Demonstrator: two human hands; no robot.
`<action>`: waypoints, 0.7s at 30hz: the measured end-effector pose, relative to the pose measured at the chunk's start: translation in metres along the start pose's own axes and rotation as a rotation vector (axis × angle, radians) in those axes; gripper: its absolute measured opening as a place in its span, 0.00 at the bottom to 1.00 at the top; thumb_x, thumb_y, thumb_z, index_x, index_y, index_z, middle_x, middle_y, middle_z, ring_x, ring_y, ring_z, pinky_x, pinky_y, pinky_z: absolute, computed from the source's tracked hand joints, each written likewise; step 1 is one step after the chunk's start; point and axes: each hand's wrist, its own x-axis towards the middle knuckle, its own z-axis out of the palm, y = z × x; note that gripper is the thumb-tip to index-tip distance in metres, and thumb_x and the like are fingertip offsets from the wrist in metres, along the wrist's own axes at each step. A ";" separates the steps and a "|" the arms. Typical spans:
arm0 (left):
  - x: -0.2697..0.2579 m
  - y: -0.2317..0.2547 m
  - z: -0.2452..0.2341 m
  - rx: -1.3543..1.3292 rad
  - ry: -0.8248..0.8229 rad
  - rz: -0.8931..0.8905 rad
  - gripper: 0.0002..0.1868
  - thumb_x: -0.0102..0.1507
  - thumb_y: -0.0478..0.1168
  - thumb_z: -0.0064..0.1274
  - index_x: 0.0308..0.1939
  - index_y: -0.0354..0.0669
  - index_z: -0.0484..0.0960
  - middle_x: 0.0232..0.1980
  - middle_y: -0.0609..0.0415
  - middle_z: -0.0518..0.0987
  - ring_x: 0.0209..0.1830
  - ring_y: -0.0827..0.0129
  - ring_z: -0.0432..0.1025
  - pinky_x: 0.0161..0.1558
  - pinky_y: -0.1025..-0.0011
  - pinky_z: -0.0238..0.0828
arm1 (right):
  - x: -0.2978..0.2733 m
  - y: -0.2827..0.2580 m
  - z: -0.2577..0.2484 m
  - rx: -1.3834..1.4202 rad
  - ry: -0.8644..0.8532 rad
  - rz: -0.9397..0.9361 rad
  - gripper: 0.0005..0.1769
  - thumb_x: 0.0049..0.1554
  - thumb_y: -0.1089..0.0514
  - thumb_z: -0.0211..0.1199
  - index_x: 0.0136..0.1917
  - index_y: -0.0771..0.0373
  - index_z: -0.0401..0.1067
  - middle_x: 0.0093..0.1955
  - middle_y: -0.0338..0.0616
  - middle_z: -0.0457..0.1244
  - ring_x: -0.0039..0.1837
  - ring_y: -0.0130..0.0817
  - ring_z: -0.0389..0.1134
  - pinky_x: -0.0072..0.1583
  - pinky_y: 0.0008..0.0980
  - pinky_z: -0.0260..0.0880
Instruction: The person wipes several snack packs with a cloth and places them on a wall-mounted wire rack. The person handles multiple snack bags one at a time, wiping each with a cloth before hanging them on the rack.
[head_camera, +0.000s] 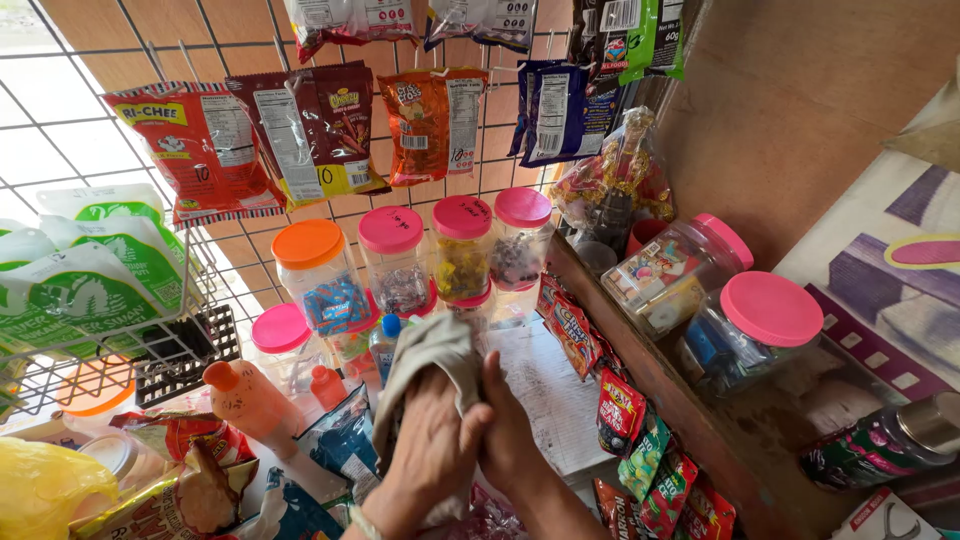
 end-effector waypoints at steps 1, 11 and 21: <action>0.004 -0.003 -0.004 0.024 0.011 -0.032 0.29 0.67 0.57 0.38 0.59 0.35 0.74 0.60 0.31 0.72 0.64 0.36 0.64 0.69 0.49 0.54 | 0.001 0.005 0.000 0.005 0.030 0.007 0.43 0.65 0.30 0.39 0.75 0.67 0.60 0.70 0.49 0.62 0.72 0.38 0.63 0.73 0.41 0.60; -0.015 0.013 0.000 -0.088 -0.005 0.119 0.35 0.74 0.58 0.35 0.66 0.25 0.68 0.68 0.27 0.67 0.70 0.32 0.59 0.71 0.46 0.49 | 0.002 -0.007 0.004 0.029 -0.051 0.029 0.44 0.62 0.26 0.38 0.76 0.60 0.59 0.70 0.48 0.62 0.71 0.39 0.63 0.72 0.41 0.61; 0.010 -0.042 -0.025 -0.304 0.101 -0.330 0.33 0.71 0.55 0.37 0.69 0.31 0.64 0.65 0.35 0.71 0.67 0.48 0.63 0.65 0.57 0.55 | -0.011 -0.019 0.018 0.034 0.022 0.023 0.39 0.63 0.32 0.39 0.77 0.57 0.63 0.72 0.46 0.64 0.70 0.38 0.67 0.70 0.39 0.66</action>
